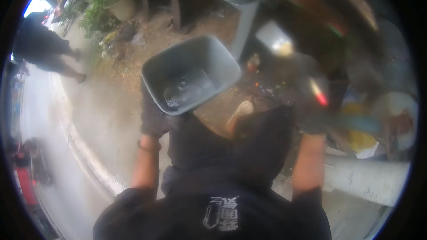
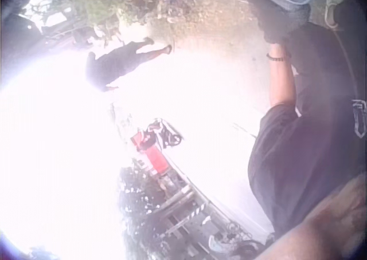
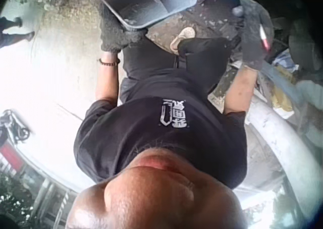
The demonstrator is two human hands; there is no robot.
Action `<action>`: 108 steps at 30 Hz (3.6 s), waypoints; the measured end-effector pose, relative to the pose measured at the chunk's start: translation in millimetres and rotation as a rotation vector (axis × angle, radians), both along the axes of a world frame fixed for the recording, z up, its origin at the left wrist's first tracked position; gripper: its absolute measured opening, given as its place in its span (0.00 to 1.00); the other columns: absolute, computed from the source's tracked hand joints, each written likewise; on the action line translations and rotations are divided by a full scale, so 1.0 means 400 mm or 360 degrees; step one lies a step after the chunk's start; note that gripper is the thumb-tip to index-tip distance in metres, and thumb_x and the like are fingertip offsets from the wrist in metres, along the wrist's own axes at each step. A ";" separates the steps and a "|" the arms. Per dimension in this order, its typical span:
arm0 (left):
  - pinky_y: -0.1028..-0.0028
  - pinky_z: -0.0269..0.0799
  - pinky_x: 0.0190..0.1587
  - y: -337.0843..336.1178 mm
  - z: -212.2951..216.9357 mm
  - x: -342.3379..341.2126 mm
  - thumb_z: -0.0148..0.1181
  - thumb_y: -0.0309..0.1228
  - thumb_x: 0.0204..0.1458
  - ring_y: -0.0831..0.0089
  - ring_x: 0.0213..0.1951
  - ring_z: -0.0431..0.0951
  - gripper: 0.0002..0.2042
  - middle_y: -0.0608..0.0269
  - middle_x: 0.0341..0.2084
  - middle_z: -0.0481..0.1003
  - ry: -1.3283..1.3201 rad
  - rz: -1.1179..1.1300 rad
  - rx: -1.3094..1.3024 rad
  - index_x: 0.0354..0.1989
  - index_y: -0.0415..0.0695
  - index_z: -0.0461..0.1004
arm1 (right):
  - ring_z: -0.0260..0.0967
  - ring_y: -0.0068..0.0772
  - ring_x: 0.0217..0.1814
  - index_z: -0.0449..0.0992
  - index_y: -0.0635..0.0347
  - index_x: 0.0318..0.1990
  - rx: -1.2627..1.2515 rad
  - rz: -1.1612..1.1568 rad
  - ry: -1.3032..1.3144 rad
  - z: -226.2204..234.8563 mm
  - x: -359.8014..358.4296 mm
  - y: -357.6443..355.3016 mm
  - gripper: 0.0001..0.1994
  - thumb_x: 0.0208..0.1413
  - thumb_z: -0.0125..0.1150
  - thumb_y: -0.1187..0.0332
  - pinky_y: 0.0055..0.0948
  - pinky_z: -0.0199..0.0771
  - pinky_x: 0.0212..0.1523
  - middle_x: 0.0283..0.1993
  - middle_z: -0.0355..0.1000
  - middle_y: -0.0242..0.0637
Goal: The person paints a metal structure with gray paint using a brush. They repeatedly dip the brush into a paint container and apply paint to various parts of the structure, including the top, sides, and base.
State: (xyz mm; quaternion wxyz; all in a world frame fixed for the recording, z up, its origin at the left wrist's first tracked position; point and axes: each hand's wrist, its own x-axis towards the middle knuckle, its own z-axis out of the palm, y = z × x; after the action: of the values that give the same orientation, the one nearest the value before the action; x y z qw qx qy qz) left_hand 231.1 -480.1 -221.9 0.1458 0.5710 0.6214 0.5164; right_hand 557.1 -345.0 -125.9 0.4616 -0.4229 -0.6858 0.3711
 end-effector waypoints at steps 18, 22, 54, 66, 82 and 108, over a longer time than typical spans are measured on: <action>0.61 0.69 0.67 0.005 -0.041 -0.062 0.88 0.43 0.30 0.61 0.64 0.73 0.61 0.54 0.62 0.72 0.0292 -0.0064 0.0021 0.75 0.41 0.56 | 0.82 0.29 0.43 0.86 0.61 0.43 0.0185 0.1354 -0.0542 0.023 -0.302 0.115 0.12 0.63 0.69 0.60 0.33 0.80 0.45 0.43 0.84 0.38; 0.62 0.70 0.65 0.007 -0.040 -0.065 0.88 0.44 0.30 0.60 0.63 0.74 0.60 0.54 0.62 0.72 0.0289 -0.0117 0.0107 0.74 0.39 0.57 | 0.83 0.47 0.48 0.86 0.54 0.53 0.1410 0.1479 -0.0831 -0.018 -0.307 0.146 0.16 0.57 0.74 0.65 0.44 0.81 0.51 0.52 0.84 0.41; 0.59 0.71 0.65 -0.013 -0.075 -0.064 0.84 0.40 0.40 0.55 0.63 0.75 0.52 0.49 0.62 0.73 0.0249 0.0011 0.0045 0.73 0.37 0.58 | 0.80 0.32 0.45 0.83 0.56 0.56 0.1362 0.0721 -0.1170 0.003 -0.159 0.130 0.19 0.55 0.70 0.75 0.34 0.83 0.47 0.53 0.80 0.41; 0.49 0.49 0.79 0.085 -0.187 -0.106 0.77 0.51 0.42 0.46 0.75 0.62 0.54 0.44 0.72 0.65 0.0493 0.0039 -0.0321 0.77 0.40 0.58 | 0.78 0.26 0.35 0.81 0.67 0.51 -0.1614 0.0485 0.1710 -0.235 -0.124 0.092 0.13 0.67 0.62 0.66 0.27 0.83 0.35 0.44 0.81 0.44; 0.48 0.40 0.82 0.169 -0.173 -0.072 0.79 0.61 0.34 0.45 0.80 0.50 0.68 0.40 0.78 0.56 0.0703 0.0268 -0.0521 0.82 0.40 0.46 | 0.81 0.46 0.51 0.82 0.64 0.52 0.1193 -0.0349 0.0283 -0.148 -0.156 0.485 0.14 0.59 0.72 0.75 0.39 0.82 0.54 0.50 0.82 0.45; 0.55 0.64 0.72 0.082 -0.127 -0.071 0.76 0.44 0.52 0.51 0.70 0.69 0.48 0.43 0.70 0.66 0.0909 0.0275 -0.0220 0.77 0.34 0.57 | 0.81 0.27 0.43 0.77 0.65 0.60 -0.0399 0.0189 0.1303 -0.115 -0.096 0.424 0.16 0.71 0.63 0.66 0.26 0.85 0.47 0.48 0.82 0.41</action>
State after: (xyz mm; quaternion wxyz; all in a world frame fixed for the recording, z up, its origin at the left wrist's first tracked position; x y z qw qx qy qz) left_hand 202.5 -447.3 -272.9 -0.0408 0.6268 0.7172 0.3018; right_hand 518.6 -175.4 -171.8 0.6185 -0.2535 -0.4189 0.6145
